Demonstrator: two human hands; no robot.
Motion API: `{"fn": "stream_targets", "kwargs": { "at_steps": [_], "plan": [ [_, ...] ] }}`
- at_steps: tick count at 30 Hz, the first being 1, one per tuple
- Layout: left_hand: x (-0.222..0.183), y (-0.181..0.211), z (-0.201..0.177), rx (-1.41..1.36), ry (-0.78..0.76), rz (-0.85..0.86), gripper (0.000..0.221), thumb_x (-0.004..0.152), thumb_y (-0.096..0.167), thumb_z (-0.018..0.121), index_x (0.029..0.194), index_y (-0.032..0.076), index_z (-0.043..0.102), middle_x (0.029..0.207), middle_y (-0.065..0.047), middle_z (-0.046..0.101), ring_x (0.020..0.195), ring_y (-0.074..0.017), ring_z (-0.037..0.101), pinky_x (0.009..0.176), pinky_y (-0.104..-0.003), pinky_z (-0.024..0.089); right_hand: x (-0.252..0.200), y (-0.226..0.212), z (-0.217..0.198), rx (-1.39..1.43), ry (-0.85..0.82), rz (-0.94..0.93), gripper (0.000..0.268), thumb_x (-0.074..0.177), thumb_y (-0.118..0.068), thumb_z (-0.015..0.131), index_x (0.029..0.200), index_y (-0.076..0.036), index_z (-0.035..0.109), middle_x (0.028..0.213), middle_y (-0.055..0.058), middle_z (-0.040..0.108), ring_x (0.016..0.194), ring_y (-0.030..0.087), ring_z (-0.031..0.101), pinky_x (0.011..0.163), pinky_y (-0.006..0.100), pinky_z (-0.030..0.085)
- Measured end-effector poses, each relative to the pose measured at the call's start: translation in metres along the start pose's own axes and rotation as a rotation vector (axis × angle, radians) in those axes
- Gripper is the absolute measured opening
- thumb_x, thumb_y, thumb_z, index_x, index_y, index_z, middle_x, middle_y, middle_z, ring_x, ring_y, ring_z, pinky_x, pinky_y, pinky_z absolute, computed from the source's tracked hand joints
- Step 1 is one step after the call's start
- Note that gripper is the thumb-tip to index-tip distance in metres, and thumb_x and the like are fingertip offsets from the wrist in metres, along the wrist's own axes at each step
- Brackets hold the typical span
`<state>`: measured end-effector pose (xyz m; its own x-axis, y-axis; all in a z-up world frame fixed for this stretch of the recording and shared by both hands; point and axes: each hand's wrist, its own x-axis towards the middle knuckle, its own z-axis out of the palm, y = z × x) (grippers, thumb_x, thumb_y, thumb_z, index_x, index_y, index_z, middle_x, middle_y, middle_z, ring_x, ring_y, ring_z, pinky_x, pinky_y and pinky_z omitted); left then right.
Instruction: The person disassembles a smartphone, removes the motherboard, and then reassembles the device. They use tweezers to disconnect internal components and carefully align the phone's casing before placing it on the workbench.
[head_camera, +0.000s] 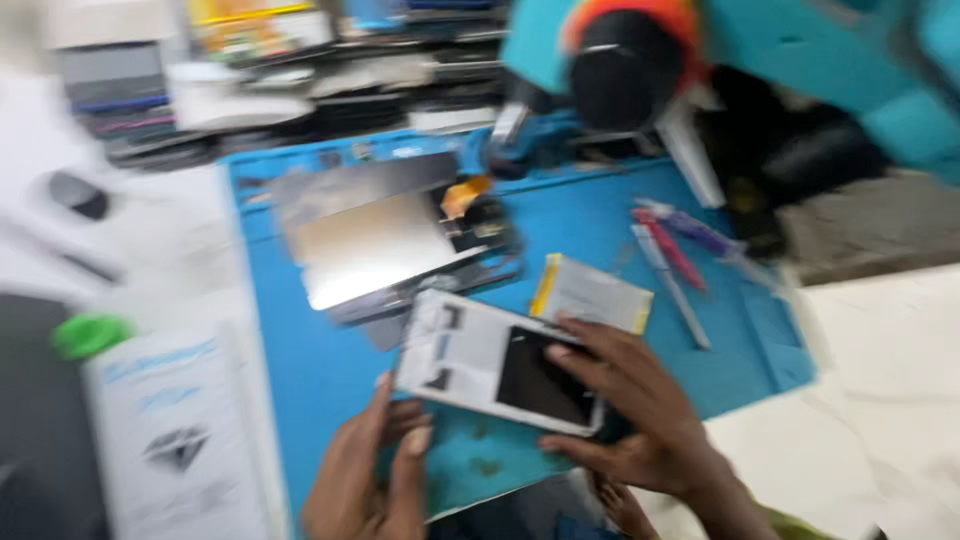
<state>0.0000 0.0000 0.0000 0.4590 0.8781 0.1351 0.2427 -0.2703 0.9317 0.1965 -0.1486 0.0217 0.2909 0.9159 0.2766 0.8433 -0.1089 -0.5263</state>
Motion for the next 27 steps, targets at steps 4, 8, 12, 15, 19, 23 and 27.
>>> {"fn": "stream_targets", "kwargs": {
  "at_steps": [4, 8, 12, 15, 19, 23, 27],
  "plan": [
    [-0.016, -0.006, -0.014, -0.067, 0.041, -0.035, 0.044, 0.09, 0.002, 0.071, 0.132, -0.004, 0.065, 0.098, -0.016, 0.077, 0.089, -0.0208, 0.078, 0.078, -0.032, 0.062, 0.026, -0.002, -0.007, -0.012, -0.035, -0.04, 0.084, 0.062, -0.031, 0.089, 0.137, -0.011, 0.056, 0.148, 0.014, 0.055, 0.138, 0.033, 0.054, 0.11, 0.048, 0.045],
    [-0.016, 0.001, -0.024, -0.153, 0.159, -0.016, 0.041, 0.096, 0.0, 0.065, 0.136, -0.006, 0.061, 0.106, -0.018, 0.074, 0.094, -0.0212, 0.077, 0.08, -0.032, 0.062, 0.075, 0.006, -0.017, -0.073, -0.18, -0.231, 0.099, 0.064, -0.03, 0.089, 0.149, -0.009, 0.044, 0.159, 0.018, 0.045, 0.144, 0.036, 0.045, 0.113, 0.049, 0.041],
    [-0.024, 0.001, -0.022, -0.253, 0.283, 0.012, 0.043, 0.099, -0.003, 0.058, 0.141, -0.008, 0.055, 0.117, -0.02, 0.071, 0.101, -0.0233, 0.074, 0.087, -0.033, 0.062, 0.128, 0.005, -0.013, -0.078, -0.215, -0.415, 0.105, 0.065, -0.029, 0.089, 0.152, -0.007, 0.034, 0.153, 0.017, 0.047, 0.142, 0.037, 0.044, 0.116, 0.052, 0.039],
    [-0.024, 0.002, -0.018, -0.368, 0.349, 0.005, 0.042, 0.099, -0.003, 0.058, 0.14, -0.008, 0.056, 0.117, -0.019, 0.069, 0.1, -0.0224, 0.072, 0.087, -0.033, 0.063, 0.152, 0.007, -0.009, -0.08, -0.204, -0.438, 0.11, 0.064, -0.031, 0.09, 0.154, -0.006, 0.031, 0.151, 0.017, 0.049, 0.139, 0.036, 0.047, 0.116, 0.05, 0.042],
    [-0.026, -0.001, -0.017, -0.232, 0.347, 0.028, 0.037, 0.099, -0.002, 0.059, 0.135, -0.006, 0.061, 0.112, -0.017, 0.073, 0.094, -0.0202, 0.074, 0.083, -0.032, 0.063, 0.168, 0.019, 0.005, -0.002, -0.223, -0.359, 0.117, 0.06, -0.029, 0.091, 0.156, -0.005, 0.029, 0.147, 0.019, 0.052, 0.138, 0.035, 0.05, 0.114, 0.047, 0.045],
    [-0.028, -0.003, -0.013, -0.197, 0.347, 0.025, 0.034, 0.1, -0.001, 0.06, 0.134, -0.005, 0.063, 0.112, -0.017, 0.073, 0.094, -0.0193, 0.075, 0.083, -0.032, 0.063, 0.161, 0.03, 0.013, 0.042, -0.202, -0.322, 0.114, 0.061, -0.023, 0.091, 0.157, -0.007, 0.03, 0.147, 0.02, 0.054, 0.138, 0.033, 0.053, 0.116, 0.047, 0.045],
    [-0.023, 0.0, -0.013, -0.221, 0.343, -0.029, 0.035, 0.101, -0.002, 0.057, 0.135, -0.006, 0.061, 0.117, -0.018, 0.071, 0.102, -0.02, 0.074, 0.087, -0.032, 0.063, 0.159, 0.031, 0.013, 0.148, -0.176, -0.409, 0.113, 0.065, -0.024, 0.09, 0.157, -0.01, 0.026, 0.148, 0.02, 0.054, 0.139, 0.033, 0.053, 0.117, 0.046, 0.048]
  ]
}}
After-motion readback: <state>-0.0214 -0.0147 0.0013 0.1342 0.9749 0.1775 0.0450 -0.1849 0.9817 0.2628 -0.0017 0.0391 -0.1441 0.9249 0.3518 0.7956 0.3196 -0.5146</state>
